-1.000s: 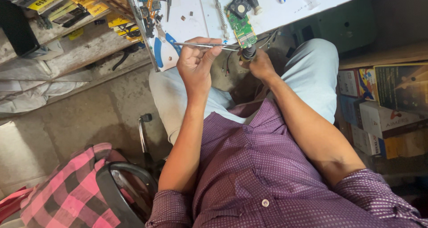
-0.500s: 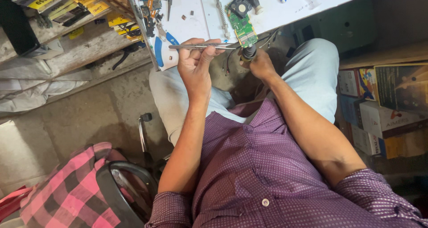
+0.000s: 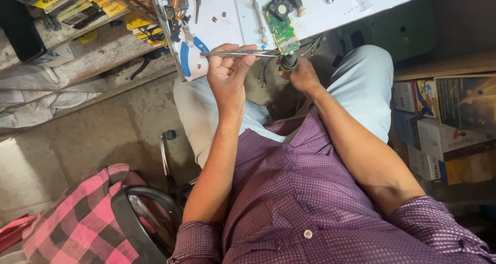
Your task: The person sits at a repair bench and applies flux from a syringe bottle onto a green circuit board. They use tweezers to work on the board, pick up and reposition small components, and then pick up a soldering iron with a coiled cord and hold it near the board while steadying the board with the other hand.
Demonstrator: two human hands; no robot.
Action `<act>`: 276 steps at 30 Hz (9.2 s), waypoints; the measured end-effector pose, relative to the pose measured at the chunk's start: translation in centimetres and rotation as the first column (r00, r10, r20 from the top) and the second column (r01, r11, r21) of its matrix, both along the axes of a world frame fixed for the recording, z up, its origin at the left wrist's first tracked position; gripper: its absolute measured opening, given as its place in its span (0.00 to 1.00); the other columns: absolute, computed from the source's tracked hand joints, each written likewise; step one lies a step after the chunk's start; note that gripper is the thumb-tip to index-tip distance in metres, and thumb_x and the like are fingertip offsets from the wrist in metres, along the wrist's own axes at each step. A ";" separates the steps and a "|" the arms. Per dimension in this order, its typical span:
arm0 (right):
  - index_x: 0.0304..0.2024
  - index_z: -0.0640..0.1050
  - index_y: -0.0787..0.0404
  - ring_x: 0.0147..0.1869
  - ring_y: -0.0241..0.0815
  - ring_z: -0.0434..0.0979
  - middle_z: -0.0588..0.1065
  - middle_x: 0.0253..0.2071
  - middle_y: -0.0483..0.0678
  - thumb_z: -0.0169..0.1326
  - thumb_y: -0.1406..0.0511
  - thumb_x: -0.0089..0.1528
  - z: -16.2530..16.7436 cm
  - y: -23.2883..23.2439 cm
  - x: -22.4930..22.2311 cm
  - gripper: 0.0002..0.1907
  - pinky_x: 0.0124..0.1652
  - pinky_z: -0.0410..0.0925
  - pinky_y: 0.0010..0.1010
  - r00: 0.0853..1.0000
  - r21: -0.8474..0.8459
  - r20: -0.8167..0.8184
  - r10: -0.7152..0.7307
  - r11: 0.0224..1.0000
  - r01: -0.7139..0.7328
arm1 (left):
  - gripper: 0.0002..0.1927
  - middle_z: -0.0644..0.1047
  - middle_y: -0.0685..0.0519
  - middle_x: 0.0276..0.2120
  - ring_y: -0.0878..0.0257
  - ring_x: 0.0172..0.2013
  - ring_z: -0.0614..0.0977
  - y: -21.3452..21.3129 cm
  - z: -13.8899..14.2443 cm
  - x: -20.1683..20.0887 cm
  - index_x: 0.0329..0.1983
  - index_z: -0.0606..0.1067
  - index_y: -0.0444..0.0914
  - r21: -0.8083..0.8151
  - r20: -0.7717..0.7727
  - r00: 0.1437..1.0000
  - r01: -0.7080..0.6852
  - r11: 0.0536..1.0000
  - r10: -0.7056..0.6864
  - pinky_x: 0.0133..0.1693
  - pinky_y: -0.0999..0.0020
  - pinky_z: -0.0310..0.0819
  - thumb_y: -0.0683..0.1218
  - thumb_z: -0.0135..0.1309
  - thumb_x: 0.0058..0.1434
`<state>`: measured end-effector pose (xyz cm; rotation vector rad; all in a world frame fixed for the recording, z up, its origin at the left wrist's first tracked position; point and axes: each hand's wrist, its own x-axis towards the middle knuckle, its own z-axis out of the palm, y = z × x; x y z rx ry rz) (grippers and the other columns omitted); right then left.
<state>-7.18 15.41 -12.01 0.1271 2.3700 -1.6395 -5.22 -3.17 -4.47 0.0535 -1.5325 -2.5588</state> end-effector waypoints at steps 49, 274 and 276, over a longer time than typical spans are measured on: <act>0.45 0.80 0.58 0.48 0.39 0.80 0.80 0.43 0.46 0.64 0.72 0.56 1.4 0.0 -0.2 0.15 0.48 0.71 0.34 1.000 -0.029 0.004 -0.008 1.000 0.008 | 0.16 0.83 0.44 0.46 0.64 0.46 0.84 0.3 0.6 0.2 0.53 0.71 0.30 -0.245 -0.051 0.999 -0.001 0.969 -0.012 0.51 0.73 0.78 0.36 0.62 0.66; 0.45 0.81 0.58 0.47 0.39 0.80 0.81 0.42 0.46 0.64 0.72 0.55 0.8 -0.3 0.2 0.15 0.47 0.71 0.33 0.998 -0.025 0.053 -0.042 0.999 0.043 | 0.14 0.84 0.45 0.45 0.63 0.48 0.85 -0.1 -1.1 0.0 0.50 0.71 0.34 -0.340 -0.170 0.984 -0.004 0.940 -0.058 0.77 0.56 0.52 0.37 0.63 0.66; 0.45 0.81 0.58 0.47 0.38 0.80 0.81 0.42 0.46 0.64 0.72 0.55 0.9 -0.3 0.3 0.15 0.47 0.71 0.33 0.997 -0.026 0.070 -0.041 0.999 0.043 | 0.14 0.84 0.45 0.45 0.63 0.48 0.85 -0.1 -1.2 0.0 0.50 0.71 0.34 -0.348 -0.167 0.984 -0.008 0.937 -0.054 0.77 0.55 0.52 0.37 0.63 0.66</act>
